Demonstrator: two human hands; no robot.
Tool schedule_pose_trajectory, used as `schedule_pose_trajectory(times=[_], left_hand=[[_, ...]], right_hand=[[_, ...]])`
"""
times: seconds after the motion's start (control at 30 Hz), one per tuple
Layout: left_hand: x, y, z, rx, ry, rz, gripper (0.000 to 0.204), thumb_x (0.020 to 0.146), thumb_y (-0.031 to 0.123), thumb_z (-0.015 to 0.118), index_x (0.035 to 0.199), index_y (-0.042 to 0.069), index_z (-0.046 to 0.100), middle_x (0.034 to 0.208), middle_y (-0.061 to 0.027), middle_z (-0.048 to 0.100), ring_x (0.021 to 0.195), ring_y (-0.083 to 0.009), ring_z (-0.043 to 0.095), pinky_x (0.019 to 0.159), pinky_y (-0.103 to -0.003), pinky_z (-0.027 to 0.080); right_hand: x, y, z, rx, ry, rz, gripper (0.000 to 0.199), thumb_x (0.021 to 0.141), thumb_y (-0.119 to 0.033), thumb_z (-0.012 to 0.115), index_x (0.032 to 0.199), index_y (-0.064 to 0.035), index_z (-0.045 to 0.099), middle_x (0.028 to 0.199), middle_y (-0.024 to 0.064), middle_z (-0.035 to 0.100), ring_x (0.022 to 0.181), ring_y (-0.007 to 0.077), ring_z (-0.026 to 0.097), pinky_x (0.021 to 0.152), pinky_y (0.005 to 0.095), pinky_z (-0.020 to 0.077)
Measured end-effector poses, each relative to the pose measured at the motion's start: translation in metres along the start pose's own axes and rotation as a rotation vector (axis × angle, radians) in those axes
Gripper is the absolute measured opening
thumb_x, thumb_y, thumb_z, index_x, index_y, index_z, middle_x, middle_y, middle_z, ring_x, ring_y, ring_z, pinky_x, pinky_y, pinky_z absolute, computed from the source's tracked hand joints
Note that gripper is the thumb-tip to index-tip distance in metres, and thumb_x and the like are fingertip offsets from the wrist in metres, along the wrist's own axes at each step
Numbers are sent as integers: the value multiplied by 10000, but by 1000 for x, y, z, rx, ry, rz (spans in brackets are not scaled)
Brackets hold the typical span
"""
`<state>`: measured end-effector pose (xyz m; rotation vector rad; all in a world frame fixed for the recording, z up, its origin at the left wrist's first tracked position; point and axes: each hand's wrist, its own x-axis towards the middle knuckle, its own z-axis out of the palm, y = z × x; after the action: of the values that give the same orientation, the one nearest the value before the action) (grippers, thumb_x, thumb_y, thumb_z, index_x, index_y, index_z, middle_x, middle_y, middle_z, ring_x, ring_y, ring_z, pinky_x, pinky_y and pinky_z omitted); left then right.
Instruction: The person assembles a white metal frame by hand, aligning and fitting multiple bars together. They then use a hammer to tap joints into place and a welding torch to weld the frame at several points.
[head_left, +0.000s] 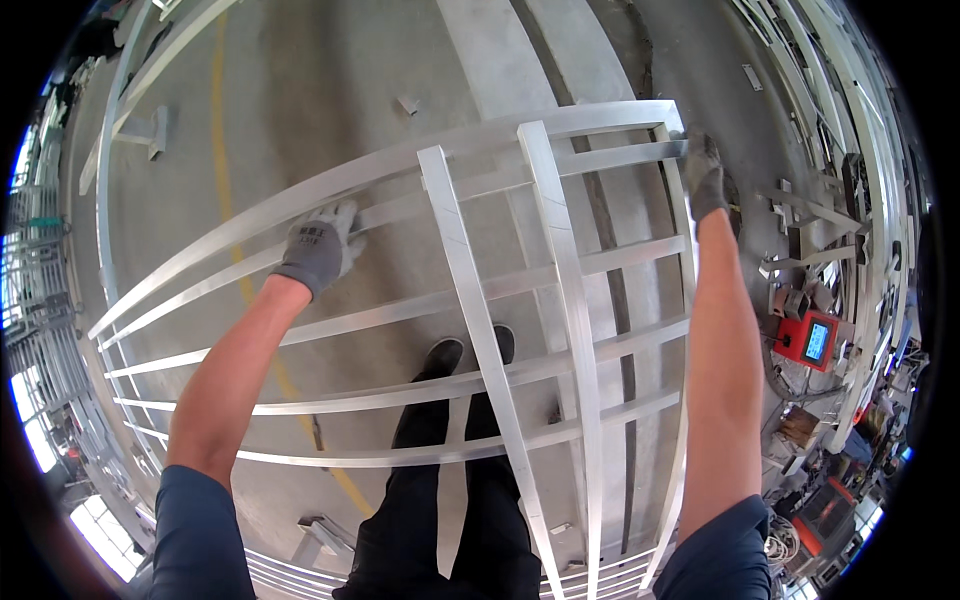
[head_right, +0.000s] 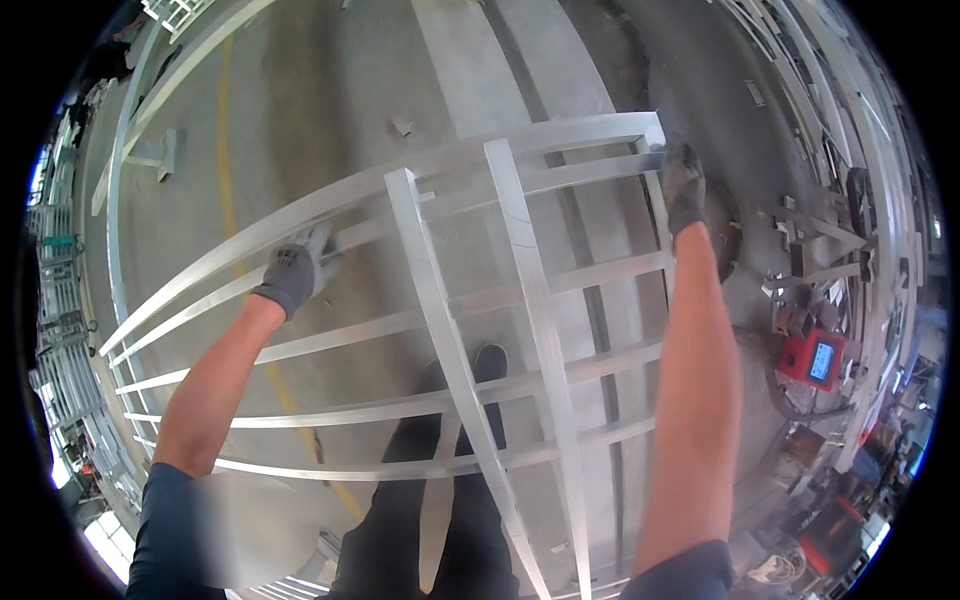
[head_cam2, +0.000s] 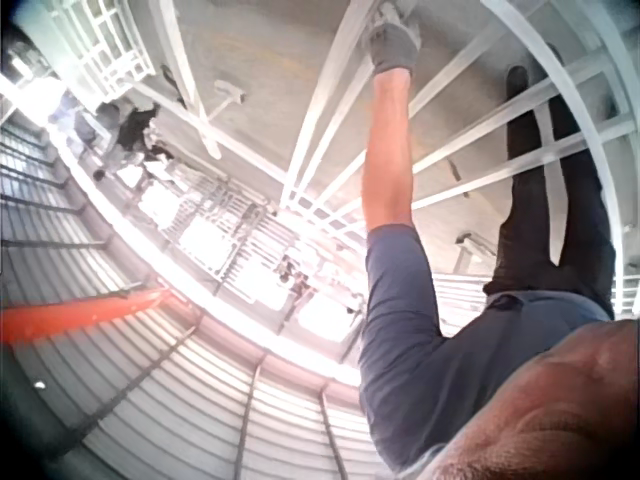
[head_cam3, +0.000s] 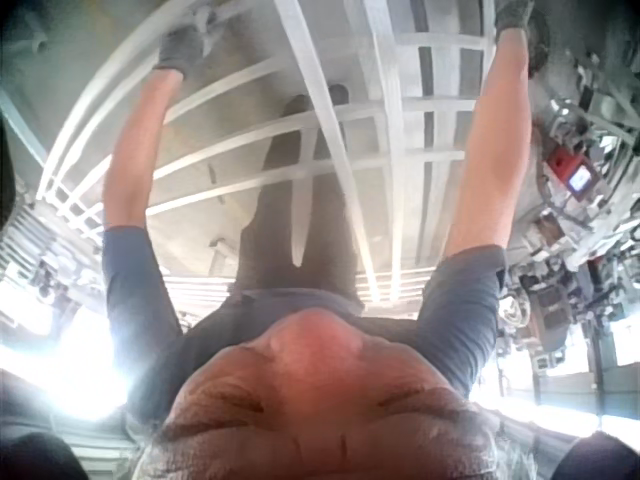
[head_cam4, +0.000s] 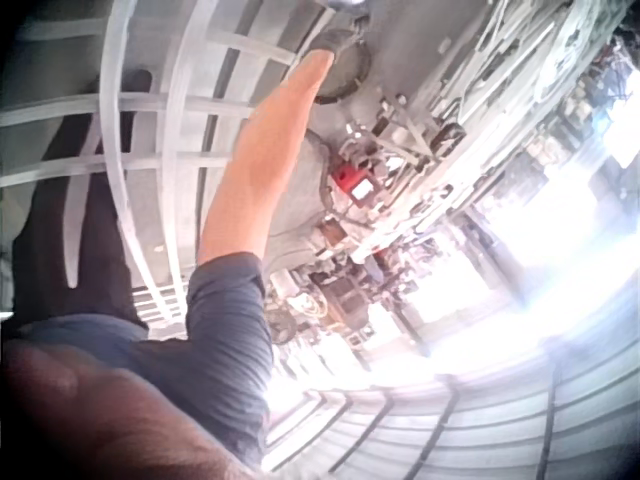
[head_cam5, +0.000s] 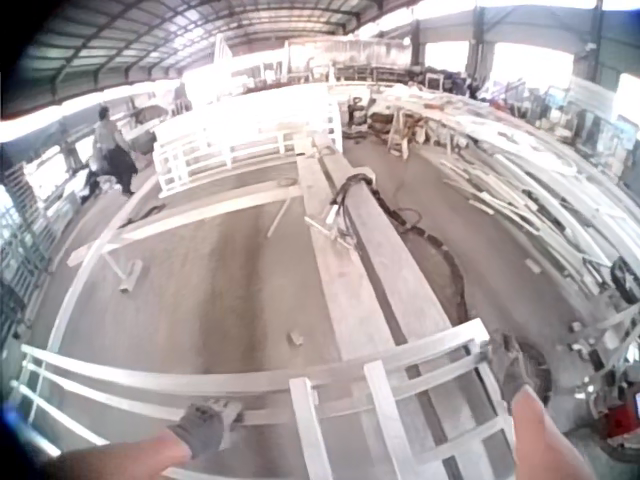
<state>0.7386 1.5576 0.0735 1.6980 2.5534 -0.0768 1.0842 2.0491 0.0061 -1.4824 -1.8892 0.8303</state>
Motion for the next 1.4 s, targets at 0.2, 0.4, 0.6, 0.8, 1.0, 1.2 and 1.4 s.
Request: schedule_pose_trajectory(times=[0.2,0.4,0.6,0.8,1.0,1.2,1.4], left_hand=[[73,67,-13,-218,-394,-237,307,851,233,653,1095,49,640,1017,-190,694,948,-400,660,824,-490,520],[73,65,-5,-288,-347,-135,271,807,192,689,1027,36,666,936,-212,696,861,-389,673,761,-462,532],[83,73,-13,-162,-481,-148,237,869,212,613,992,18,670,920,-190,723,843,-366,706,738,-471,561],[76,76,-14,-275,-394,-212,230,852,200,631,984,13,650,874,-195,710,813,-380,698,734,-477,544],[77,81,-11,-335,-316,-175,245,842,222,681,978,20,652,816,-199,692,768,-396,682,687,-482,532],[51,63,30,-638,-231,-173,226,857,137,659,1030,-7,665,873,-200,696,814,-325,702,705,-449,532],[82,130,59,-432,55,-96,161,800,136,633,883,7,682,776,-188,671,743,-314,686,669,-430,529]], right_hand=[[-47,-43,27,512,-21,78,379,1031,-237,584,1353,-38,601,1220,22,645,1040,98,573,902,259,478],[-50,-43,9,101,-44,-27,402,1043,-303,523,1364,-73,593,1188,63,651,1051,161,596,959,312,466],[-50,-38,10,98,-34,-1,464,1014,-405,500,1362,-112,592,1271,121,615,1148,243,590,1020,352,433],[-39,-29,11,-68,-22,40,507,999,-454,491,1361,-115,593,1303,141,614,1197,295,575,1053,394,405],[-34,-23,3,161,-37,-14,386,1028,-301,524,1230,15,618,1186,105,649,1109,215,586,974,349,430],[-7,10,-12,-99,-283,-207,398,1071,-292,498,1387,-55,549,1225,37,594,1037,148,542,924,270,439],[10,20,-46,-11,-266,-112,436,1069,-296,490,1408,-23,515,1285,67,573,1096,176,545,961,287,443]])
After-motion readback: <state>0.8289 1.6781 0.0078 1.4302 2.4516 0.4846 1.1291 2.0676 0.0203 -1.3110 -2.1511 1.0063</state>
